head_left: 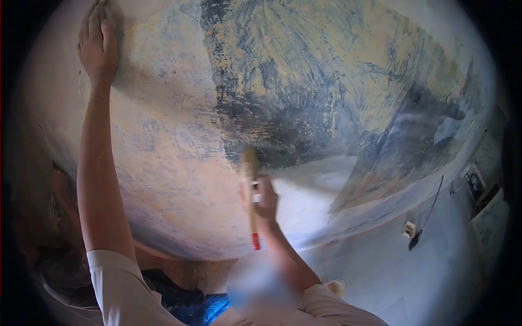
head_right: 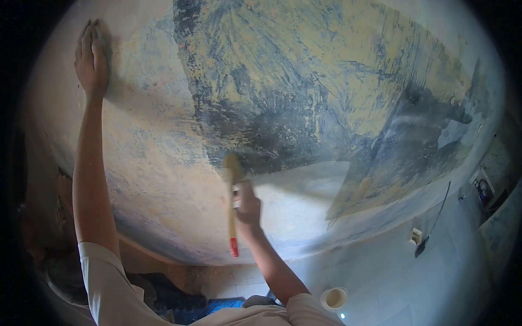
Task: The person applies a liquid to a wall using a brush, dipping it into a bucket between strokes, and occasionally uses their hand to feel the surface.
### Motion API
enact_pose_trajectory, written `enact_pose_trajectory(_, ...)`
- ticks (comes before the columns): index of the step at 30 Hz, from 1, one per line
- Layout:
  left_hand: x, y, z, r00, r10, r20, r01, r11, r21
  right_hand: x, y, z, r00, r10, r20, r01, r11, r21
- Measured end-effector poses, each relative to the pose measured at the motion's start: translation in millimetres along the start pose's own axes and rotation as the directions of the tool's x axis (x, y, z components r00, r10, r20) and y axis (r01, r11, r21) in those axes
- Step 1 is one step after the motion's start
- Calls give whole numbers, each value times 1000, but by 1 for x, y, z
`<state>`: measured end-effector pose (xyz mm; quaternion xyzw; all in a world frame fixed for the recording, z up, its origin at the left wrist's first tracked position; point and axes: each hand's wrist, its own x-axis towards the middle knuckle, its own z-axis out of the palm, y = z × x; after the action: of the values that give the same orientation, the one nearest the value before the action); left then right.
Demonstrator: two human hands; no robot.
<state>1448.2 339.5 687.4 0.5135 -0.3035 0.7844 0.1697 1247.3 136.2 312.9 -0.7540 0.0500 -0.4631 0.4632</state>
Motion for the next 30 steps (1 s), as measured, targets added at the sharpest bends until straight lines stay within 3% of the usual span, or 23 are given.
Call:
enact_pose_trajectory(1, -1, -1, 0, 1000, 5, 5, -5, 1000, -1, 0, -11, 10, 994, -40, 99, 28, 992, 124)
enact_pose_trajectory(3, 1, -3, 0, 999, 44, 6, -44, 999, 2, -2, -3, 28, 971, -205, 124, 195, 977, 90)
enact_pose_trajectory(5, 0, -2, 0, 1000, 20, 11, -20, 1000, 8, -1, 6, 7, 884, 187, 429, -252, 963, 99)
enact_pose_trajectory(6, -1, -2, 1, 1000, -5, 17, 5, 1000, 15, 8, 2, -15, 841, 349, 413, -398, 917, 35)
enact_pose_trajectory(7, -2, -2, 2, 1000, -7, 20, 7, 1000, 15, 0, 42, -26, 960, 140, 241, -143, 990, -7)
enact_pose_trajectory(8, -3, -3, 1, 1000, -2, 23, 1, 999, 33, 3, 72, -56, 973, -183, 137, 192, 980, -50)
enact_pose_trajectory(9, -4, -6, 0, 1000, 1, 24, -3, 999, 53, 5, 91, -84, 997, 13, 80, -6, 996, -89)
enact_pose_trajectory(10, -4, -10, 1, 999, -9, 33, 7, 998, 57, 1, 150, -112, 915, 402, -19, -358, 836, 416)
enact_pose_trajectory(11, -4, -13, 2, 1000, 12, 22, -11, 1000, -18, 25, 114, -152, 936, 334, -113, -350, 841, -413)
enact_pose_trajectory(12, -5, -16, 5, 999, 31, 12, -30, 995, -96, 18, 179, -197, 956, -257, -142, 108, 757, -645)
enact_pose_trajectory(14, -7, -20, 9, 999, 34, 10, -33, 994, -102, 34, 184, -247, 858, 56, -511, -251, 913, -322)
enact_pose_trajectory(17, -17, -28, 15, 998, 49, -36, -49, 999, 22, 43, 174, -261, 844, 116, -523, -286, 924, -255)
enact_pose_trajectory(18, -11, -32, 11, 995, 71, -68, -63, 991, 117, 42, 213, -229, 833, 241, -498, -93, 948, 304)
enact_pose_trajectory(19, -8, -26, 6, 995, 76, -69, -68, 992, 109, 33, 203, -203, 861, 164, -481, -242, 965, -104)
enact_pose_trajectory(20, -5, -14, 1, 997, 60, -45, -58, 998, 36, 21, 180, -155, 891, 106, -441, -341, 798, -497)
enact_pose_trajectory(21, -1, -3, 1, 999, 46, -21, -47, 998, -39, 15, 118, -118, 972, 40, -232, -184, 746, -640)
enact_pose_trajectory(23, -2, -7, 5, 999, 43, -9, -43, 998, -48, -18, 102, -38, 968, -232, -101, 129, 797, -590)
enact_pose_trajectory(24, -2, -6, 5, 1000, 17, 9, -17, 1000, -13, -29, 66, -13, 996, -7, -84, 0, 996, -88)
enact_pose_trajectory(25, -4, -4, 2, 1000, -13, 22, 12, 1000, 28, -19, 12, -7, 818, 538, 204, -572, 799, 188)
enact_pose_trajectory(26, -6, -6, 0, 1000, -11, 12, 11, 1000, 20, -23, 15, 3, 988, 29, 151, -22, 998, -50)
enact_pose_trajectory(27, -7, -7, 1, 1000, -26, 16, 25, 999, 34, -21, 21, 8, 988, -83, 133, 92, 994, -63)
enact_pose_trajectory(29, -2, -7, 4, 999, -33, -15, 34, 998, 48, -15, 32, -17, 974, 72, 213, -53, 994, -91)
enact_pose_trajectory(30, -3, -5, 2, 999, -45, -2, 45, 998, 38, -15, 61, -32, 984, -155, 92, 174, 946, -274)
